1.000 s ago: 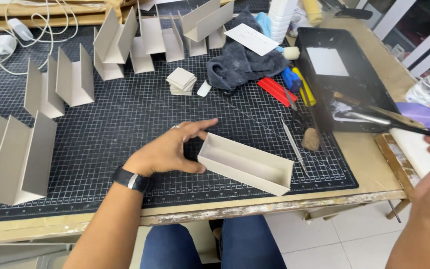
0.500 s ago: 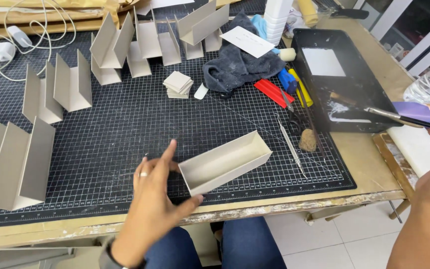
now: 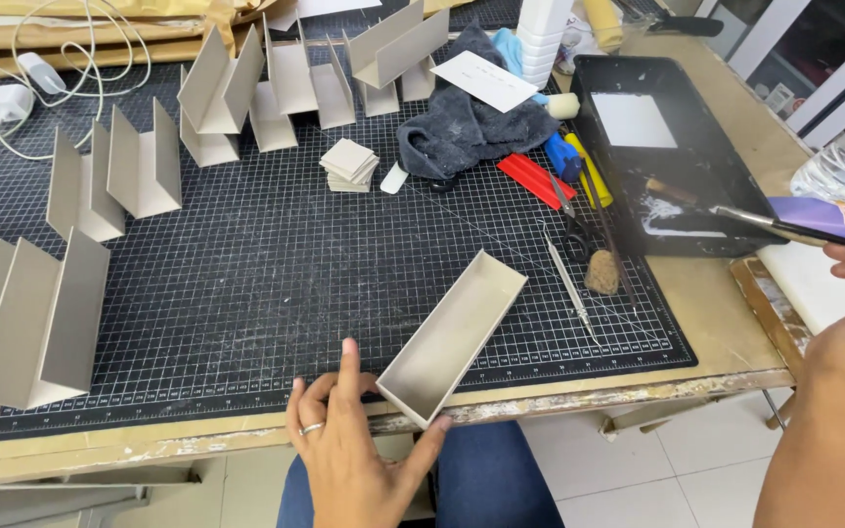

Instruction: Assembling small cardboard boxes by applying glue with a brush and joining the pieces

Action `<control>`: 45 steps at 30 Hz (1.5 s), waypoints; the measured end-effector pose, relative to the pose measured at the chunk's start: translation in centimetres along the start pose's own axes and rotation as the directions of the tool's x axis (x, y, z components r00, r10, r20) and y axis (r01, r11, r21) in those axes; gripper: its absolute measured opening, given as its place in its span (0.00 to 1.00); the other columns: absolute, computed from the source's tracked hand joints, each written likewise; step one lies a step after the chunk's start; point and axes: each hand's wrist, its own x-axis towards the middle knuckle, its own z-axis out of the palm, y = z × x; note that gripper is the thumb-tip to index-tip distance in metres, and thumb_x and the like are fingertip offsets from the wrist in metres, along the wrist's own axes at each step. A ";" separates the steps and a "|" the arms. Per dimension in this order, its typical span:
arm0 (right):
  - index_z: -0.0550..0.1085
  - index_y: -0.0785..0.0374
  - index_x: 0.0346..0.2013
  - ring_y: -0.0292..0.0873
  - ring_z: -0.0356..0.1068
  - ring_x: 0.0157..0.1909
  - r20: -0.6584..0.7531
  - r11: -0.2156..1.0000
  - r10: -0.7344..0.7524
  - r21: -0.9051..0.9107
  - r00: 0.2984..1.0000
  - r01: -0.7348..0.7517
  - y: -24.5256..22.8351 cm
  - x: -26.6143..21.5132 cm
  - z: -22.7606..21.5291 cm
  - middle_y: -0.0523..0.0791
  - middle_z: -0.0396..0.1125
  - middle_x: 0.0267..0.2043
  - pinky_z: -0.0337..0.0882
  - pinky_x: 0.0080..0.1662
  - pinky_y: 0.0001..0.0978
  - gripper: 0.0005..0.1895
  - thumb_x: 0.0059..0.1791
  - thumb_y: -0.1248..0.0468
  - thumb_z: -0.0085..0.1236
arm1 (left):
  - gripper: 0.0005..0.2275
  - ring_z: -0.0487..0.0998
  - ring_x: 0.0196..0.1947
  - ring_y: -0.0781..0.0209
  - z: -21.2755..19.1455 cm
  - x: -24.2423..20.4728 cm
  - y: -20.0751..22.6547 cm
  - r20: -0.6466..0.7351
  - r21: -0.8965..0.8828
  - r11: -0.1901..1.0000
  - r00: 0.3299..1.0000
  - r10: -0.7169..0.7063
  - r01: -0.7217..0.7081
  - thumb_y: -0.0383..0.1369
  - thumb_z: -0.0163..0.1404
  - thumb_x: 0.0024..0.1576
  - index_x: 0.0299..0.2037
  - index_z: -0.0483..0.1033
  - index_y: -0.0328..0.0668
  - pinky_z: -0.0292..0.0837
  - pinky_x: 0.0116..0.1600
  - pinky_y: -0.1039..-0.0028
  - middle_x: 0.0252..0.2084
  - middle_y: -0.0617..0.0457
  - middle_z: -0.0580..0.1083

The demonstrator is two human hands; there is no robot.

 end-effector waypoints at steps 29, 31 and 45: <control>0.68 0.66 0.47 0.44 0.73 0.36 0.297 0.959 -0.240 -0.074 0.924 0.273 -9.1 1.3 5.9 0.48 0.70 0.35 0.67 0.42 0.35 0.15 0.72 0.62 0.39 | 0.24 0.65 0.67 0.40 0.9 10.8 2.8 0.311 -0.256 0.530 0.450 0.837 -0.809 0.21 0.44 0.58 0.68 0.67 0.43 0.46 0.75 0.41 0.66 0.46 0.69; 0.68 0.65 0.47 0.45 0.73 0.38 0.352 0.957 -0.194 -0.138 0.916 0.255 -9.0 1.5 6.5 0.47 0.71 0.35 0.67 0.45 0.39 0.14 0.70 0.60 0.40 | 0.26 0.66 0.66 0.40 1.3 10.5 2.7 0.317 -0.252 0.537 0.456 0.832 -0.805 0.20 0.45 0.57 0.68 0.66 0.44 0.46 0.75 0.40 0.66 0.45 0.68; 0.68 0.68 0.48 0.46 0.77 0.42 0.301 0.948 -0.294 -0.033 0.907 0.318 -8.6 2.1 6.6 0.49 0.70 0.40 0.71 0.41 0.32 0.13 0.73 0.65 0.42 | 0.30 0.55 0.76 0.52 -0.9 12.7 1.1 0.460 -0.587 0.795 0.871 0.171 0.154 0.37 0.48 0.61 0.73 0.52 0.40 0.48 0.75 0.60 0.75 0.45 0.58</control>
